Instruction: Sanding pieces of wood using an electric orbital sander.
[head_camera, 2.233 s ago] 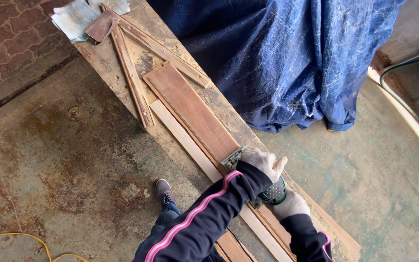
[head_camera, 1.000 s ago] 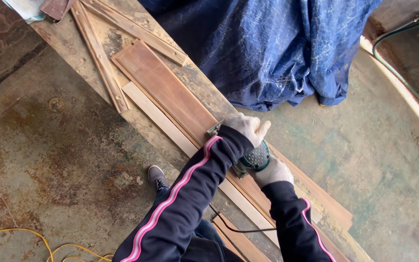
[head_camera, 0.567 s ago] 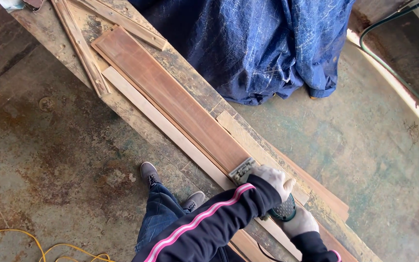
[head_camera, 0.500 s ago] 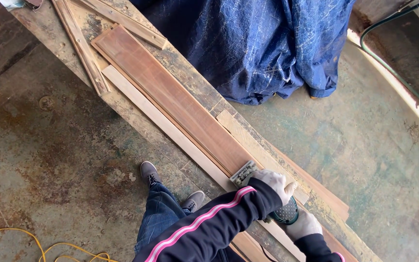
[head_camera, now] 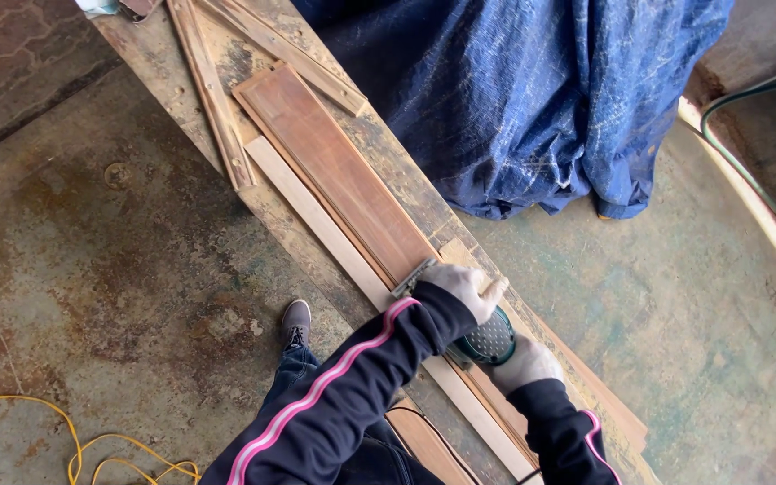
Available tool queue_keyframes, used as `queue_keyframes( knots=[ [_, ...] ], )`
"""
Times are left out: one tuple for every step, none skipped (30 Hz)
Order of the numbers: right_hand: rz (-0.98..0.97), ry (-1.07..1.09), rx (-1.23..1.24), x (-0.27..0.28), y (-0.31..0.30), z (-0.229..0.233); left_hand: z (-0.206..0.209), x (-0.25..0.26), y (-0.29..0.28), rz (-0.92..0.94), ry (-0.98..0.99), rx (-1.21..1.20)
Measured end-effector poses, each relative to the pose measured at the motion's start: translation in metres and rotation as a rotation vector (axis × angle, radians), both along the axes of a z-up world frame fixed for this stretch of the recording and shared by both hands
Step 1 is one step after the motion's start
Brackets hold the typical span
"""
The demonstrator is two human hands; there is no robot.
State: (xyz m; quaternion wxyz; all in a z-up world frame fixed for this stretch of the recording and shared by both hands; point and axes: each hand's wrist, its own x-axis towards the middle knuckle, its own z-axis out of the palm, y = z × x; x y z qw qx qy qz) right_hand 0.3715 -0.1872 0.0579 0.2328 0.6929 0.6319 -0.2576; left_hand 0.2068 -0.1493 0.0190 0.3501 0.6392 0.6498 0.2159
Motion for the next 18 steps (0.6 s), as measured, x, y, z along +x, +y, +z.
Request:
queue_keyframes(
  knots=[
    [0.02, -0.014, -0.002, -0.019, 0.011, 0.002, -0.001, -0.018, 0.011, 0.026, 0.017, 0.013],
    [0.027, -0.014, -0.004, -0.037, 0.021, 0.003, -0.001, -0.037, 0.02, 0.033, 0.017, 0.011],
    [0.051, 0.034, 0.049, -0.056, 0.032, 0.004, -0.002, -0.056, 0.03, 0.057, 0.018, 0.036],
    [0.073, 0.08, 0.099, -0.072, 0.042, 0.004, -0.003, -0.073, 0.04, 0.08, 0.015, 0.06],
    [0.078, 0.077, 0.096, -0.088, 0.053, 0.003, -0.001, -0.092, 0.05, 0.085, 0.012, 0.057],
    [0.11, 0.109, 0.127, -0.105, 0.063, 0.003, 0.001, -0.11, 0.06, 0.096, 0.033, 0.019],
    [0.141, 0.142, 0.157, -0.121, 0.073, 0.002, 0.002, -0.129, 0.07, 0.107, 0.053, -0.019],
    [0.145, 0.138, 0.149, -0.138, 0.082, 0.004, 0.004, -0.146, 0.077, 0.111, 0.049, -0.027],
    [0.157, 0.121, 0.135, -0.155, 0.091, 0.005, 0.005, -0.163, 0.085, 0.125, 0.065, -0.041],
    [0.171, 0.107, 0.124, -0.174, 0.101, 0.007, 0.006, -0.181, 0.093, 0.139, 0.084, -0.054],
    [0.175, 0.105, 0.117, -0.19, 0.11, 0.01, 0.006, -0.196, 0.101, 0.143, 0.081, -0.06],
    [0.179, 0.112, 0.111, -0.206, 0.118, 0.013, 0.007, -0.212, 0.108, 0.157, 0.107, -0.063],
    [0.182, 0.119, 0.105, -0.223, 0.126, 0.016, 0.008, -0.227, 0.114, 0.17, 0.133, -0.065],
    [0.186, 0.122, 0.1, -0.234, 0.13, 0.018, 0.006, -0.239, 0.118, 0.174, 0.135, -0.07],
    [0.191, 0.163, 0.14, -0.245, 0.135, 0.019, 0.005, -0.25, 0.122, 0.213, 0.13, 0.028],
    [0.193, 0.201, 0.182, -0.254, 0.14, 0.022, 0.004, -0.26, 0.127, 0.249, 0.123, 0.129],
    [0.196, 0.202, 0.18, -0.258, 0.142, 0.022, 0.009, -0.264, 0.128, 0.252, 0.124, 0.126],
    [0.198, 0.194, 0.163, -0.26, 0.144, 0.022, 0.015, -0.268, 0.128, 0.243, 0.095, 0.075]
  ],
)
